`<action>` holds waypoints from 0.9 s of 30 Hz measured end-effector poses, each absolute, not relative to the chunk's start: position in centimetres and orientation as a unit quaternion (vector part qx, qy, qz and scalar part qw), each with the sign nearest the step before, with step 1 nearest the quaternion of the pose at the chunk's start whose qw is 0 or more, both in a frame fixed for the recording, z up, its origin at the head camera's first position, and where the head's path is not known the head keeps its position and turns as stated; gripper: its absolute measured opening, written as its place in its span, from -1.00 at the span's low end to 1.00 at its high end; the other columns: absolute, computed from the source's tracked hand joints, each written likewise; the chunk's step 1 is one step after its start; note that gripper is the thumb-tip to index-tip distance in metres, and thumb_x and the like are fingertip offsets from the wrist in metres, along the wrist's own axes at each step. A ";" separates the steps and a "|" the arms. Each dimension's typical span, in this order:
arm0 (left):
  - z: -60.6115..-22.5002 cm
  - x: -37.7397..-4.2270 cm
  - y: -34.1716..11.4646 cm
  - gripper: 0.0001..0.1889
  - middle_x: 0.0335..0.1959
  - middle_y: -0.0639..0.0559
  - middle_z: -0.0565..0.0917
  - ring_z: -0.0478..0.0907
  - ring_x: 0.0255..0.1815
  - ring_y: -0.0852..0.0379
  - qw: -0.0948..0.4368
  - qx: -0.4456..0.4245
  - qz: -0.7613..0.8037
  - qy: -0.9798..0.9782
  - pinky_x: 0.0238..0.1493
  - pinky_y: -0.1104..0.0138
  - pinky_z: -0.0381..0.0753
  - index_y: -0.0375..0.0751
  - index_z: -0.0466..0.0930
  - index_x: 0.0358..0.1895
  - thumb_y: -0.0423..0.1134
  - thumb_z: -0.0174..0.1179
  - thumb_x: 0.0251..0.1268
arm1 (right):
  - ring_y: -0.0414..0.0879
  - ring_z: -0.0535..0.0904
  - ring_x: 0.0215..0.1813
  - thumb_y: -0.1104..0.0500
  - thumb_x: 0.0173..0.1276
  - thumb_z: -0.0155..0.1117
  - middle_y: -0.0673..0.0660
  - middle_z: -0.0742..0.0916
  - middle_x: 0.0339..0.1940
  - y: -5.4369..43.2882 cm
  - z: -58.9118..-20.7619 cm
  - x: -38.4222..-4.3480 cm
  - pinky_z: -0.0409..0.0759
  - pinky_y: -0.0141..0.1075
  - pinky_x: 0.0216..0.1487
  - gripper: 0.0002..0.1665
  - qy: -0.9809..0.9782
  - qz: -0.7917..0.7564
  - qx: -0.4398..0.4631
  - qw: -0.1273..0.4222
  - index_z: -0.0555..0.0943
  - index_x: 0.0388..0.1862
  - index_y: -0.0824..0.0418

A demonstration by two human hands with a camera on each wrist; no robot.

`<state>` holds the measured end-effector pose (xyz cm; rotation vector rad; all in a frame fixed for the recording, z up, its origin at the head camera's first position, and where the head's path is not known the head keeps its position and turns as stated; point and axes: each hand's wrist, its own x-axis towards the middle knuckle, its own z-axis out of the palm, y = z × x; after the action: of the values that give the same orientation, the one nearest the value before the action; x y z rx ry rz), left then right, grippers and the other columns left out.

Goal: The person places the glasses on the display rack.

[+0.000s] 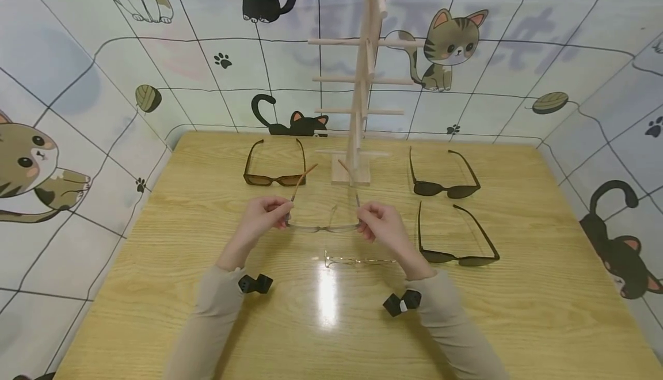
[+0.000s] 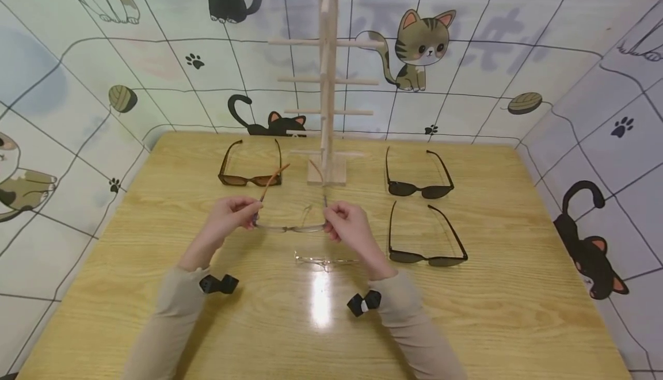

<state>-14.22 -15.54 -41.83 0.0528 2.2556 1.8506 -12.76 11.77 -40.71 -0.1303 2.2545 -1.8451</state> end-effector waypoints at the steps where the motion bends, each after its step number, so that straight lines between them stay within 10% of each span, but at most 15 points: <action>1: -41.8 -14.3 -15.3 -0.66 -0.50 -0.17 0.61 0.53 -0.61 0.21 0.110 0.020 0.631 0.768 -0.42 0.20 0.68 -0.60 0.52 -0.12 -0.26 0.16 0.32 | -0.19 0.45 -0.66 0.23 0.41 0.09 0.09 0.61 -0.65 12.0 -40.7 -12.8 0.51 -0.37 -0.61 -0.77 0.770 -0.627 -0.043 0.112 0.56 -0.33 0.41; 11: -41.0 -15.2 -13.0 -0.77 -0.52 -0.12 0.61 0.54 -0.62 0.13 0.100 0.027 0.637 0.764 -0.34 -0.04 0.64 -0.49 0.58 -0.18 -0.30 0.14 0.34 | -0.16 0.46 -0.66 0.21 0.42 0.06 0.08 0.60 -0.65 13.8 -40.3 -13.0 0.56 -0.28 -0.58 -0.75 0.780 -0.617 -0.032 0.097 0.52 -0.38 0.37; 27: -40.6 -17.1 -11.4 -0.78 -0.45 -0.12 0.62 0.52 -0.62 0.23 0.115 -0.001 0.667 0.736 -0.42 0.30 0.66 -0.46 0.56 -0.18 -0.28 0.13 0.35 | -0.14 0.46 -0.65 0.16 0.45 0.04 0.09 0.60 -0.63 15.1 -39.8 -14.6 0.57 -0.26 -0.58 -0.72 0.786 -0.611 -0.021 0.091 0.52 -0.36 0.35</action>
<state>-17.12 -11.44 -40.65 -0.0027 2.1566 1.9541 -14.55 15.10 -39.81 -0.0611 2.3374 -1.8150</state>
